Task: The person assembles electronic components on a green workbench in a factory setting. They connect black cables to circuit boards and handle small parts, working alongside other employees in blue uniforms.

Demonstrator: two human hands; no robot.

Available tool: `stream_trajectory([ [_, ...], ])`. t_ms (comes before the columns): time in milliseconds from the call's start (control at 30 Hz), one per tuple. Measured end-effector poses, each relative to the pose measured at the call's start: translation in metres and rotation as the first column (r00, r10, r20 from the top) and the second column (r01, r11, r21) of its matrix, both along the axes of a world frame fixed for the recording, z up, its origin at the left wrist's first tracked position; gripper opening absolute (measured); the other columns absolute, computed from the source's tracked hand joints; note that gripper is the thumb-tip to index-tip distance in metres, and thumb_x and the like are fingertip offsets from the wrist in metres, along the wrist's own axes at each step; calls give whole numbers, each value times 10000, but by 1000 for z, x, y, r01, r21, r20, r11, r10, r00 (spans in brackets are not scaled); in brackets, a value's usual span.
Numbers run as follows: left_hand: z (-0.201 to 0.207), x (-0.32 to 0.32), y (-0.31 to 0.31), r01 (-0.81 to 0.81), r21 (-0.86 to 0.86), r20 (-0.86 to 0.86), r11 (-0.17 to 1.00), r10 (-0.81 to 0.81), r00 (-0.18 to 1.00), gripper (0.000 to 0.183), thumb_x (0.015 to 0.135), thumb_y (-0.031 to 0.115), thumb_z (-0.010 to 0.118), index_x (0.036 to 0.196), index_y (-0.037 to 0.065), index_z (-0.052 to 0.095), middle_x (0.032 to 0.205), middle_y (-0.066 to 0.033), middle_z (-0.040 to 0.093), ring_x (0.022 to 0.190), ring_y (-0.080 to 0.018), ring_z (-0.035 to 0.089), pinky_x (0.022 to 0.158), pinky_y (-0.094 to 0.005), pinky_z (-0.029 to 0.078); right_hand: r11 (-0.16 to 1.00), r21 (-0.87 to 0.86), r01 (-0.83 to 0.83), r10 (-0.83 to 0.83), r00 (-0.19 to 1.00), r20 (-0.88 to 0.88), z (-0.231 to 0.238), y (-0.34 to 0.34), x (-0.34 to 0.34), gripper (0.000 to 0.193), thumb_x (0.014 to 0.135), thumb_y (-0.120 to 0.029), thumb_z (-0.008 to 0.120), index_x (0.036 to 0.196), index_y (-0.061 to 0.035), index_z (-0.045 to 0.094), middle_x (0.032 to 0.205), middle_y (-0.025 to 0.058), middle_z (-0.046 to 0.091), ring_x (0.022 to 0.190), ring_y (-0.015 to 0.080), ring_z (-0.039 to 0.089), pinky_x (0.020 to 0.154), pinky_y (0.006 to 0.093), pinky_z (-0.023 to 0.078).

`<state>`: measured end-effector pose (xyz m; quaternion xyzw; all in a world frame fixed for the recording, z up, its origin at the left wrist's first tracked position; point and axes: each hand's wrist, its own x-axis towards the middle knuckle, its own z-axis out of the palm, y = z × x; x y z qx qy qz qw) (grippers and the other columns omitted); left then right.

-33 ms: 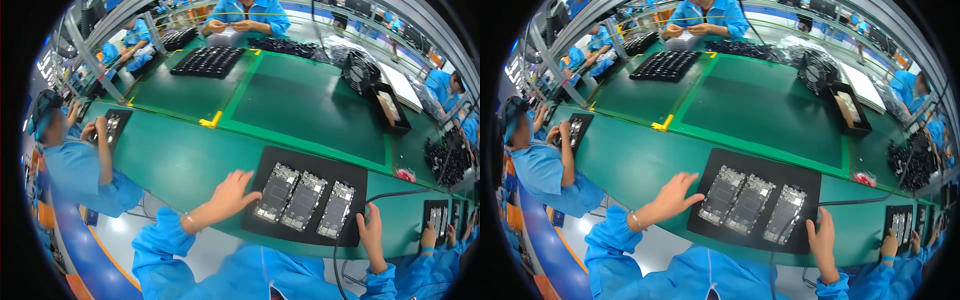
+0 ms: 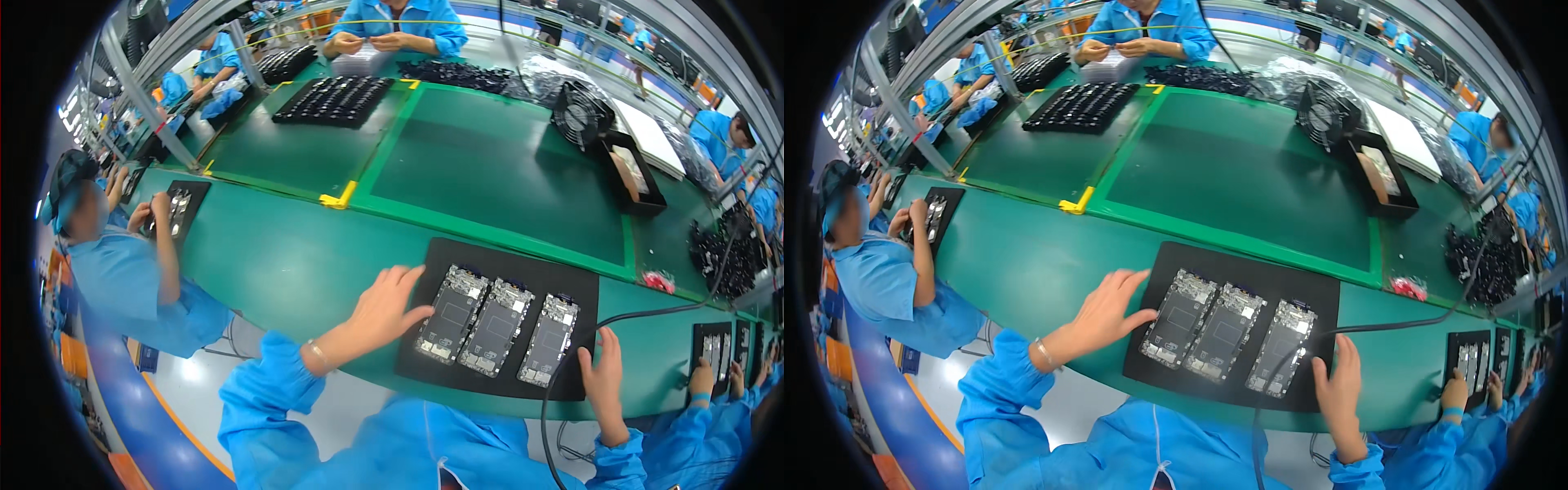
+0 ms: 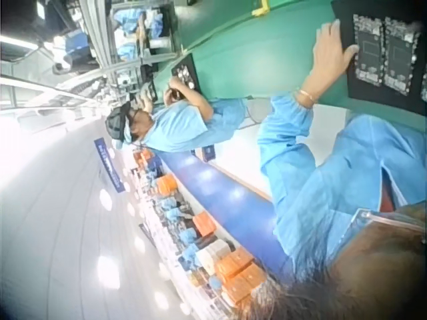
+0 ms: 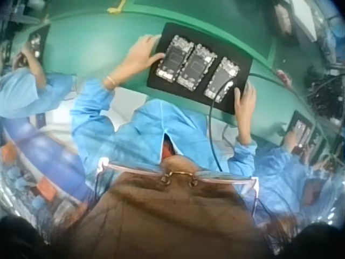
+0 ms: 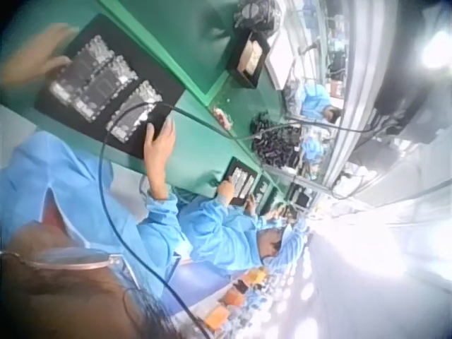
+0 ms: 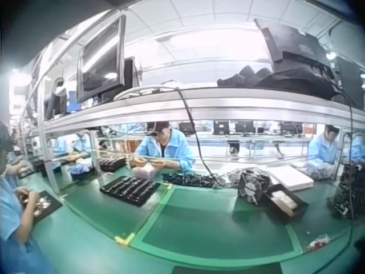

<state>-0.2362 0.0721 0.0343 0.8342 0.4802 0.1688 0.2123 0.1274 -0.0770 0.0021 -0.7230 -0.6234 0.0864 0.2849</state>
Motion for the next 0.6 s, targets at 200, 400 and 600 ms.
stream_trajectory([
  [200,-22,63,58,364,46,-74,930,-360,930,614,702,189,767,1224,54,474,1148,-122,506,1093,-312,481,915,-405,425,923,107,-370,374,927,-16,16,25,-85,467,728,-101,719,1147,-9,534,1151,186,551,1042,373,534,859,426,460],
  [400,29,56,29,192,129,88,973,-204,975,467,685,115,755,1078,60,509,1107,-109,520,1026,-310,531,842,-390,468,964,140,-228,262,699,-665,10,87,-105,336,881,-138,610,1177,3,531,1063,136,635,915,216,643,798,307,509],
  [600,44,57,-14,114,413,130,903,-183,974,430,692,59,728,1079,64,539,1081,-102,537,972,-310,544,759,-380,493,963,165,-212,229,331,-915,22,98,-123,285,902,-113,593,1160,4,552,1043,99,649,958,141,626,817,264,497],
])
